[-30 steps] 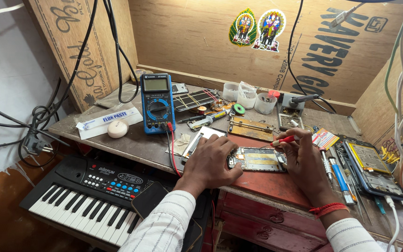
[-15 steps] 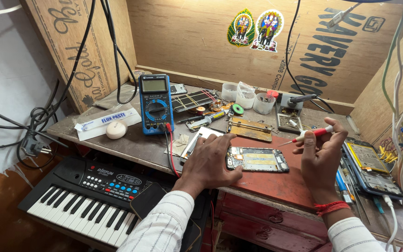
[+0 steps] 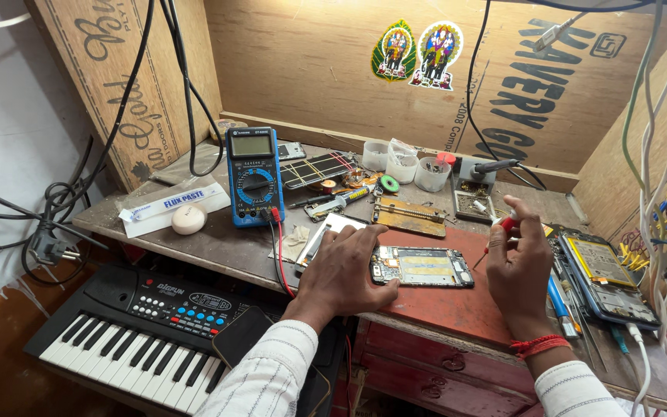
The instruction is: The person repairs a disassembled smartphone at a workbench, using a screwdriver to work on the phone's internal board and handling small components. They use a multimeter on the bench, reposition the phone, and near the end lift and turn the phone chassis and board to view them.
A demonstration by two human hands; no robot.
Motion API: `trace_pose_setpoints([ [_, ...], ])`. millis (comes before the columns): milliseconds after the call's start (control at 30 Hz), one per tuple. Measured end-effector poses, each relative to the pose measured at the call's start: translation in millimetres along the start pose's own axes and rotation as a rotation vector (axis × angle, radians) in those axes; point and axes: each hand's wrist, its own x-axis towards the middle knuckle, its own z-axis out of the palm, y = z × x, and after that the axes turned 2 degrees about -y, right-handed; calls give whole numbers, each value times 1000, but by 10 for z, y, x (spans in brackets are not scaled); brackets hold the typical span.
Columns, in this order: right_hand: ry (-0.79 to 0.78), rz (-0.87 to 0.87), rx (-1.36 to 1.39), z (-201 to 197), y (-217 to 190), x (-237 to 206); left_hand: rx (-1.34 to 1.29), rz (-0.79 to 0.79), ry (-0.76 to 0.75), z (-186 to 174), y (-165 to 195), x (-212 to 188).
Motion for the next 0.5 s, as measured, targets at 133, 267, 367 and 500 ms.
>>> trace_pose_setpoints([
  [133,88,-50,37,22,61,-7,6,3,-4,8,-21,1],
  [267,154,-71,127,30,123,-27,33,15,-8,38,-31,6],
  [367,90,28,-80,19,139,-23,37,27,-1,55,-42,2],
  [500,54,20,-122,18,143,-4,78,31,-8,75,-51,1],
])
